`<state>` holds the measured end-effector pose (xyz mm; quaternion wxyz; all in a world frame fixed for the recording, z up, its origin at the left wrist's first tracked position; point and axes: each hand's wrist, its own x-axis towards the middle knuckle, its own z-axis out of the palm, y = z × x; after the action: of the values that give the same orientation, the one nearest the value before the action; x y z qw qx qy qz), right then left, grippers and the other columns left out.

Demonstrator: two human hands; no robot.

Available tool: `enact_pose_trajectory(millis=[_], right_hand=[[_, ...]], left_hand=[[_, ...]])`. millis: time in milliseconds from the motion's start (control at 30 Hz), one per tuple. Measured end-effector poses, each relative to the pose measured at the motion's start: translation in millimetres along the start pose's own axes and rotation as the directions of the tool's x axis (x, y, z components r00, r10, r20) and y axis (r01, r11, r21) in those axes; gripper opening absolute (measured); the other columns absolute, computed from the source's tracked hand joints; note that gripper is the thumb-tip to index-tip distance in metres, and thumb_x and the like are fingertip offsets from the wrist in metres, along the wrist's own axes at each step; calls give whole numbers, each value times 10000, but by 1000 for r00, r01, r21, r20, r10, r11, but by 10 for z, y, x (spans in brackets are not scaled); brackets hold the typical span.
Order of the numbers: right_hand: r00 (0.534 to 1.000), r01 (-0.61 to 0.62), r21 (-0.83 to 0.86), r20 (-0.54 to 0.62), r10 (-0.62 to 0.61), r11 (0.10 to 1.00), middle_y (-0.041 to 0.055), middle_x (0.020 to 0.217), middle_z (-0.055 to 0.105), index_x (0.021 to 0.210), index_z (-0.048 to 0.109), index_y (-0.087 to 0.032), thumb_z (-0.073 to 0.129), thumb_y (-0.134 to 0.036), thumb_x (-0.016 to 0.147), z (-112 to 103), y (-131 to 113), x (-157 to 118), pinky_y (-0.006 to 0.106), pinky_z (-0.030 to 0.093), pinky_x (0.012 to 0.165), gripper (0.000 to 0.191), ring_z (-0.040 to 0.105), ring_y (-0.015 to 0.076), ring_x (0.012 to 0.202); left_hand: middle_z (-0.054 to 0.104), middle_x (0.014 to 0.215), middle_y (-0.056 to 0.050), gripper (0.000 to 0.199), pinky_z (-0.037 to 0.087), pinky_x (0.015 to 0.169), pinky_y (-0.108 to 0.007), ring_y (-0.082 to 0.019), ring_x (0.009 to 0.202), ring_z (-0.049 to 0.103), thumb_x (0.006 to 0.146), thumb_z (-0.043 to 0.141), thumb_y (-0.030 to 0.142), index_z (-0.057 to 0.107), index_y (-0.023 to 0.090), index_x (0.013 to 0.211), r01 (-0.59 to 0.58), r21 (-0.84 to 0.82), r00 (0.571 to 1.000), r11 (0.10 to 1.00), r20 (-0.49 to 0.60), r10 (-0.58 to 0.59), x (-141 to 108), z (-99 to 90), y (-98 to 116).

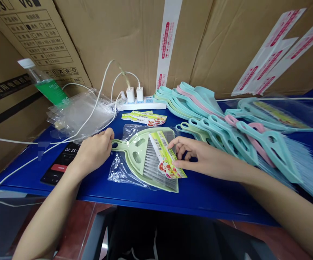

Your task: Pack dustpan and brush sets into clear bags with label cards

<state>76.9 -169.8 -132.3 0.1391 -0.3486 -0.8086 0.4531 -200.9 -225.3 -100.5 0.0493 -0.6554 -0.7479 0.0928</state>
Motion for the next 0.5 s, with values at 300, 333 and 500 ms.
enact_pose_trajectory(millis=[300, 333, 500], right_hand=[[995, 32, -179, -89, -49, 983, 19, 854, 508, 1267, 672, -248, 556, -409, 860, 59, 19, -15, 306, 492, 588, 453, 512, 125, 609], [994, 34, -199, -100, -55, 979, 20, 851, 520, 1263, 676, -251, 559, -405, 861, 66, 13, -18, 304, 485, 580, 446, 506, 126, 602], [979, 42, -333, -176, -106, 942, 6, 753, 554, 1142, 725, -221, 599, -354, 837, 107, -8, -10, 284, 429, 529, 356, 468, 130, 551]], left_hand=[[725, 882, -95, 184, 411, 604, -335, -296, 782, 701, 928, 341, 165, 503, 204, 1007, 6, -4, 1000, 1000, 28, -6, -3, -14, 10], [725, 876, -93, 184, 409, 597, -332, -293, 774, 700, 926, 340, 164, 501, 205, 1005, 3, -5, 1000, 1000, 26, -3, -1, -13, 9], [726, 872, -93, 200, 423, 613, -336, -291, 787, 703, 932, 318, 175, 495, 206, 1020, -2, 0, 1000, 1000, 14, 2, 6, -7, 2]])
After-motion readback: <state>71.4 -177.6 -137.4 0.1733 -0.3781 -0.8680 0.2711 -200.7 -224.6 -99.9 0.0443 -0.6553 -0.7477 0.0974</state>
